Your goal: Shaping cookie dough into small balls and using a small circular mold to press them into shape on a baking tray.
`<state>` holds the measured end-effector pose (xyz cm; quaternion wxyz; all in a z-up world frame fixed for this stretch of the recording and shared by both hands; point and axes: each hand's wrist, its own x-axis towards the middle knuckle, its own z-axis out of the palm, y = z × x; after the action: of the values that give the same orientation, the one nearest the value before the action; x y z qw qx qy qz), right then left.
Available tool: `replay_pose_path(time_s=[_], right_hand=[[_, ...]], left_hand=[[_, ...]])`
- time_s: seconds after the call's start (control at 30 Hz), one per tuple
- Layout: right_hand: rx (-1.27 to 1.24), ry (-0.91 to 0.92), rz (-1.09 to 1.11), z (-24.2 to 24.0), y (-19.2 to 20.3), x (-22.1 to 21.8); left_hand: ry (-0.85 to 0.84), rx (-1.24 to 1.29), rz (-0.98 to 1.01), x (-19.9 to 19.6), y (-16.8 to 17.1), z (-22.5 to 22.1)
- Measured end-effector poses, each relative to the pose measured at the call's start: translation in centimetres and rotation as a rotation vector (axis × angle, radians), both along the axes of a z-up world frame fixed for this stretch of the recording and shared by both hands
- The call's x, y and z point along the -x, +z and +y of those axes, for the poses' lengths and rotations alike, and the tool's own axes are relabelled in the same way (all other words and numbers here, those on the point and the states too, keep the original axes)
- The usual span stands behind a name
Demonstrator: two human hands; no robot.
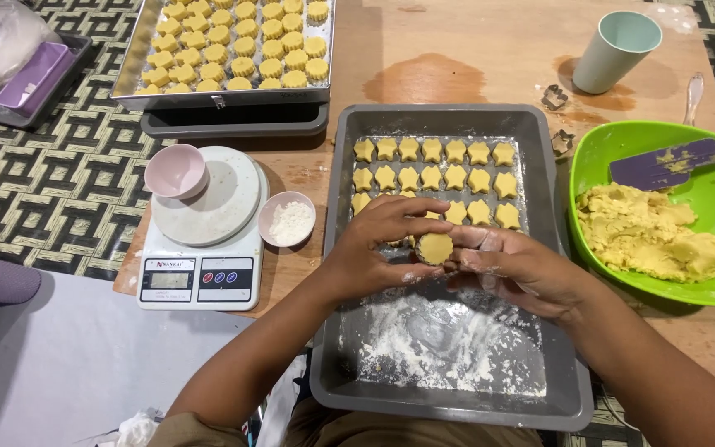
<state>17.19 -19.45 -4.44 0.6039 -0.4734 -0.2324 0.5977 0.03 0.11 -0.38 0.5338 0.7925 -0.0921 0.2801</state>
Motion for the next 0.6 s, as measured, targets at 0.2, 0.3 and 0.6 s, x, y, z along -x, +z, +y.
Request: replay_pose_path(time_s=[0.2, 0.3, 0.6], right_hand=[[-0.003, 0.029, 0.044, 0.1, 1.4, 0.1], [-0.012, 0.027, 0.045, -0.1, 0.8, -0.2], [0.019, 0.038, -0.006, 0.1, 0.9, 0.1]], left_hand=[[-0.027, -0.024, 0.011, -0.1, -0.5, 0.1], [-0.027, -0.012, 0.042, 0.0, 0.1, 0.1], [-0.038, -0.031, 0.052, -0.1, -0.5, 0.3]])
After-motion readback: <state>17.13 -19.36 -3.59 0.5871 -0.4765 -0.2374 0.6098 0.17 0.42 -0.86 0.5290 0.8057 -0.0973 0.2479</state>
